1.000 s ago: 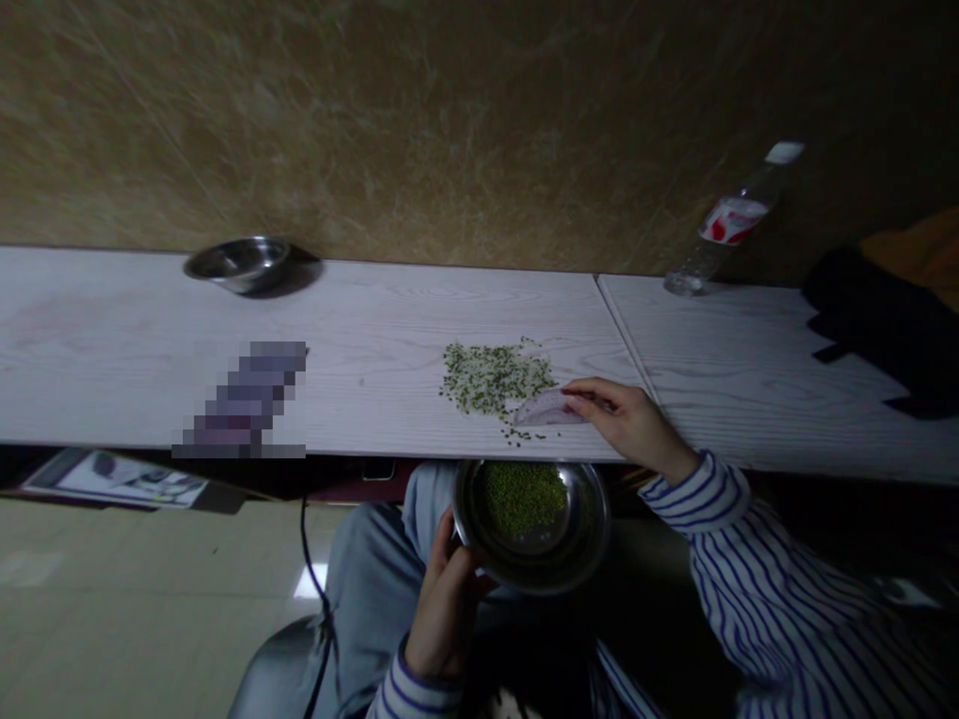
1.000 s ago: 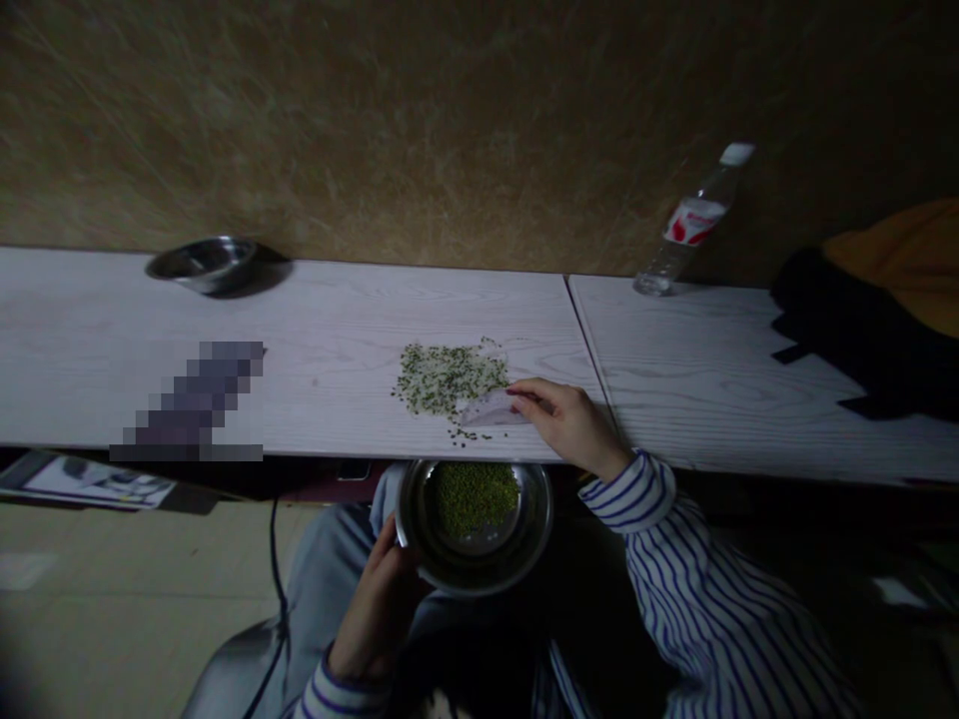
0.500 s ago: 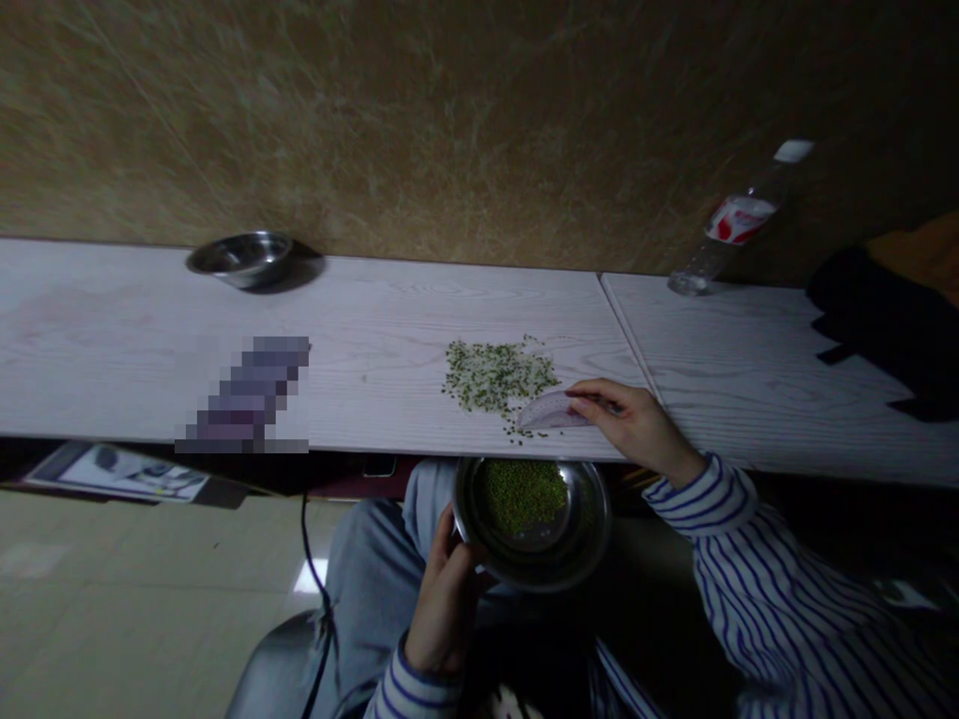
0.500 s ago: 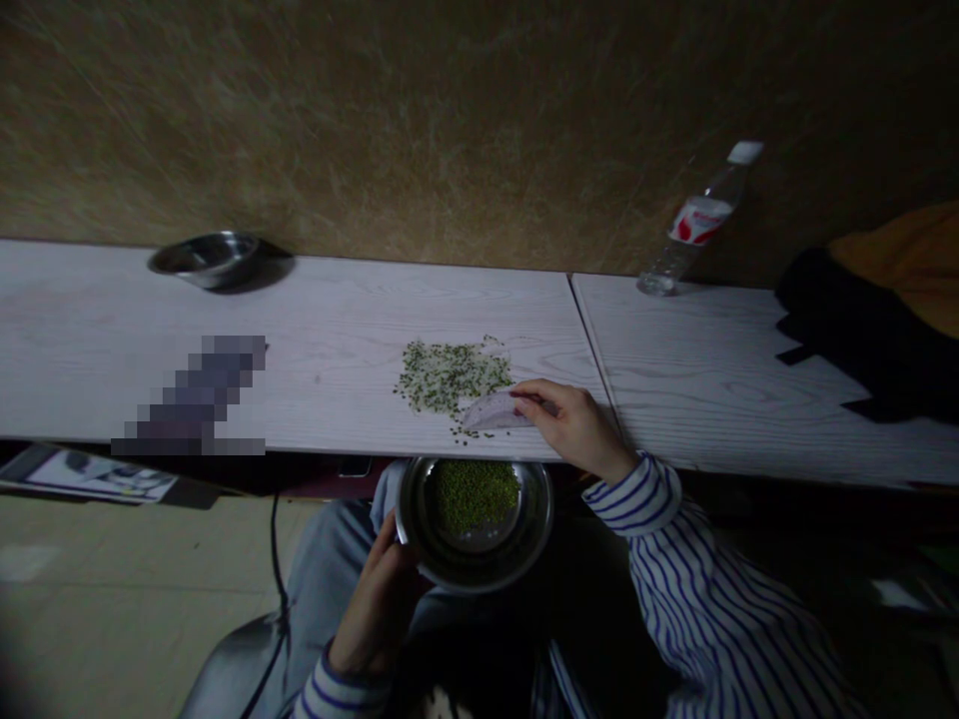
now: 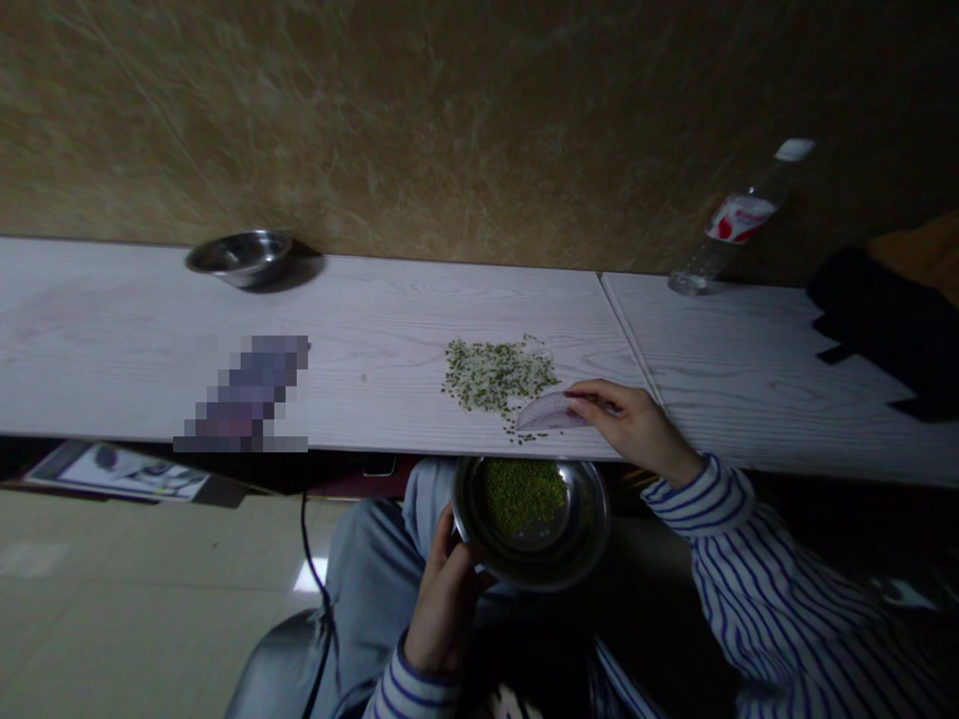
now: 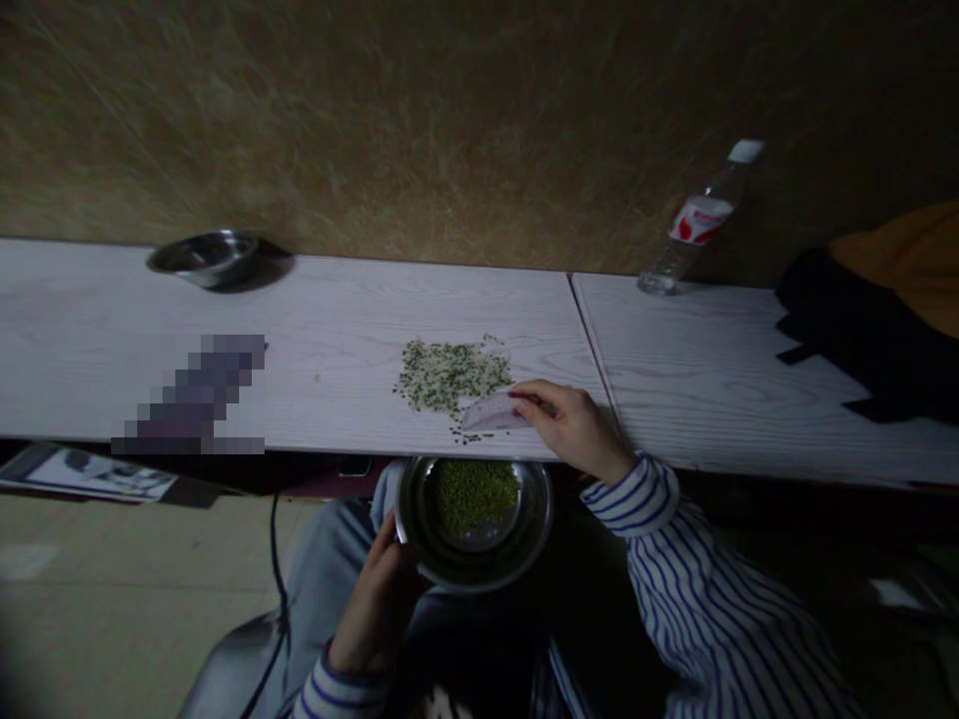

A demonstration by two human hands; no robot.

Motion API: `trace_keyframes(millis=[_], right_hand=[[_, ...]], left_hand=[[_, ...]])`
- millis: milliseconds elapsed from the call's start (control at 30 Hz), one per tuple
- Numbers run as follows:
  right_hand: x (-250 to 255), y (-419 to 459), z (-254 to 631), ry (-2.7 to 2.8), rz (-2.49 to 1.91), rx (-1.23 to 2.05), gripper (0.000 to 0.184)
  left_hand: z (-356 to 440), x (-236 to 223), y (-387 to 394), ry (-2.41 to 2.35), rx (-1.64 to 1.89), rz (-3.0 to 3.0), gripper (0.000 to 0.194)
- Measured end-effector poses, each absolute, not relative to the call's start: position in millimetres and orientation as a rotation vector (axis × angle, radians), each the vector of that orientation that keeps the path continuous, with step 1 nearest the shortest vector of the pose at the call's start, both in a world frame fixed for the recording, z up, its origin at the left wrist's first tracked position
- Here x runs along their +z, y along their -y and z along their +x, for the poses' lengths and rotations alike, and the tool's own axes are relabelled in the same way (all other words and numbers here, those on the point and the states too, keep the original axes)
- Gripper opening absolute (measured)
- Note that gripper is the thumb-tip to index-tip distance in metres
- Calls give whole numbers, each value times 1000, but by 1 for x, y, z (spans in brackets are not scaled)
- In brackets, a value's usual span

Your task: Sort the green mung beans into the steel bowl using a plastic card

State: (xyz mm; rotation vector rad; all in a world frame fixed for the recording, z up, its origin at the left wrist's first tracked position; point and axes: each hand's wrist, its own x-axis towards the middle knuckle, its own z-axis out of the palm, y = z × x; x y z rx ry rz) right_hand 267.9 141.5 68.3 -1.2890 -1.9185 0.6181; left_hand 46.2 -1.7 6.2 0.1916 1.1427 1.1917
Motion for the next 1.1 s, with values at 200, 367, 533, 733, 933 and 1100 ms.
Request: trace_keyframes(millis=[200,367,533,733,933,1100], right_hand=[[69,-144,267,1901,-1293,624,23],[69,-143,265,1939,-1284,619,21],[68,-143,264,1935,-1284,606,21],[67,-143,260,1932,-1280,639,23],[68,-143,262,1925,-1292,616,22],[68,-144,264,1921,-1283,602,21]], left_hand=[[46,5,2,-1144,1188,197,60],[46,5,1,-1135,1200,177,62],[46,5,1,-1156,1196,171,63],[46,5,1,-1119,1225,179,59],[45,6,1,-1140,1189,183,69],[45,5,1,-1153,1184,199,70]])
